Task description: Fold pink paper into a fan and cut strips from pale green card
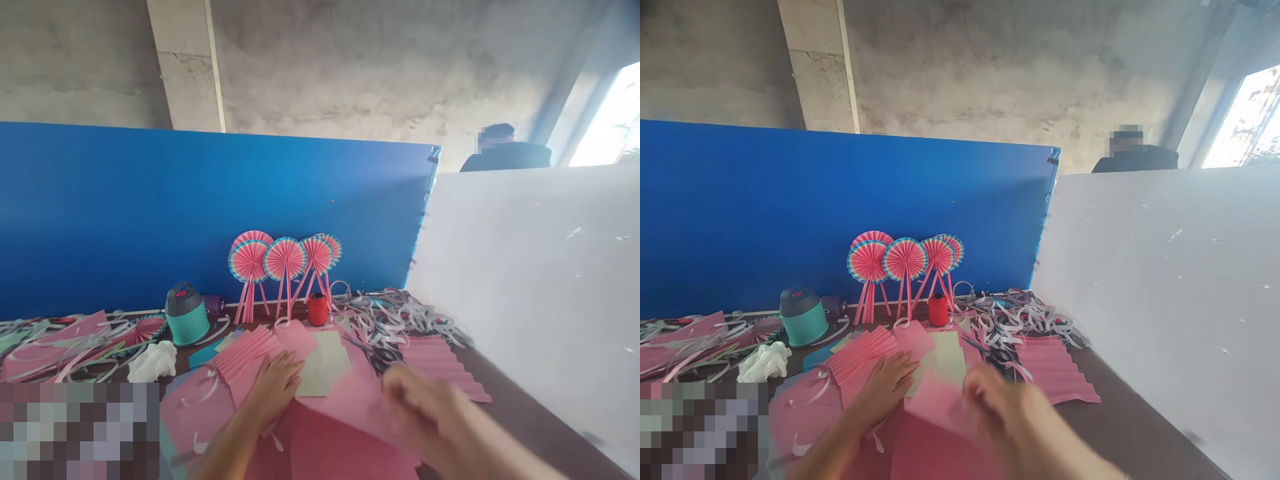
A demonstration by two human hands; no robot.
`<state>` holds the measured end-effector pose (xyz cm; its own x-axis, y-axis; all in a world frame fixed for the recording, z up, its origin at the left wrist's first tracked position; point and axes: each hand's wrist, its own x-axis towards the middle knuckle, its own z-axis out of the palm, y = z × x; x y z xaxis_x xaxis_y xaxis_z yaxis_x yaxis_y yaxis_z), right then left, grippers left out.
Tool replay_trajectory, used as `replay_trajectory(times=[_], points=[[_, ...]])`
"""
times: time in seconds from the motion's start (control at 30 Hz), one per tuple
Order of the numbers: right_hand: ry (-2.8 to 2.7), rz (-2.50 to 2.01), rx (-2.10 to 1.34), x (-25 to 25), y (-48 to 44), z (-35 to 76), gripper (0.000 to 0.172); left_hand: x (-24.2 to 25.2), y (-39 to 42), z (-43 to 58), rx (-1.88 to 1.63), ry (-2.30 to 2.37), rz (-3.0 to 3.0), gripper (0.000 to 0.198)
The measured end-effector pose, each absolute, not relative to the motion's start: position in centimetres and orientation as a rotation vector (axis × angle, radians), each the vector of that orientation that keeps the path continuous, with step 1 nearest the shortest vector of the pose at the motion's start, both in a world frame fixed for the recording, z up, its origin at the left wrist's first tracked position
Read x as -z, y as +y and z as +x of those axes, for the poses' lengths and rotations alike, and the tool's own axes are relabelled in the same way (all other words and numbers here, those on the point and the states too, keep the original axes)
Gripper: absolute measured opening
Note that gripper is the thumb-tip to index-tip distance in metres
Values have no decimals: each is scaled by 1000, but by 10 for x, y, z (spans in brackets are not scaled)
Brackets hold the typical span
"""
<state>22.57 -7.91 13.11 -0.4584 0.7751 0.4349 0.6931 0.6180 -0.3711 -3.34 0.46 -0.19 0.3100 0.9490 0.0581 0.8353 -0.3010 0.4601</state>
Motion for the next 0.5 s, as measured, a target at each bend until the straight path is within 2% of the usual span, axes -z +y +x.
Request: replay_trajectory(times=[0.1, 0.23, 0.3, 0.37, 0.4, 0.5], points=[[-1991, -1385, -225, -189, -58, 243, 19, 8, 5, -35, -603, 1609, 2209, 43], [-1499, -1173, 410, -218, -51, 232, 11, 16, 12, -35, -880, 1508, 2179, 43], [-1705, -906, 568, -209, -55, 212, 15, 16, 15, -33, -1037, 1457, 2061, 36], [-2103, -678, 524, -187, -55, 190, 24, 13, 16, -31, -1231, 1367, 1744, 30], [-2181, -645, 510, -173, -53, 180, 23, 11, 15, -31, -1315, 1289, 1530, 29], [-2641, -604, 462, -118, -45, 156, 14, 2, 12, -35, -1426, 1042, 961, 47]])
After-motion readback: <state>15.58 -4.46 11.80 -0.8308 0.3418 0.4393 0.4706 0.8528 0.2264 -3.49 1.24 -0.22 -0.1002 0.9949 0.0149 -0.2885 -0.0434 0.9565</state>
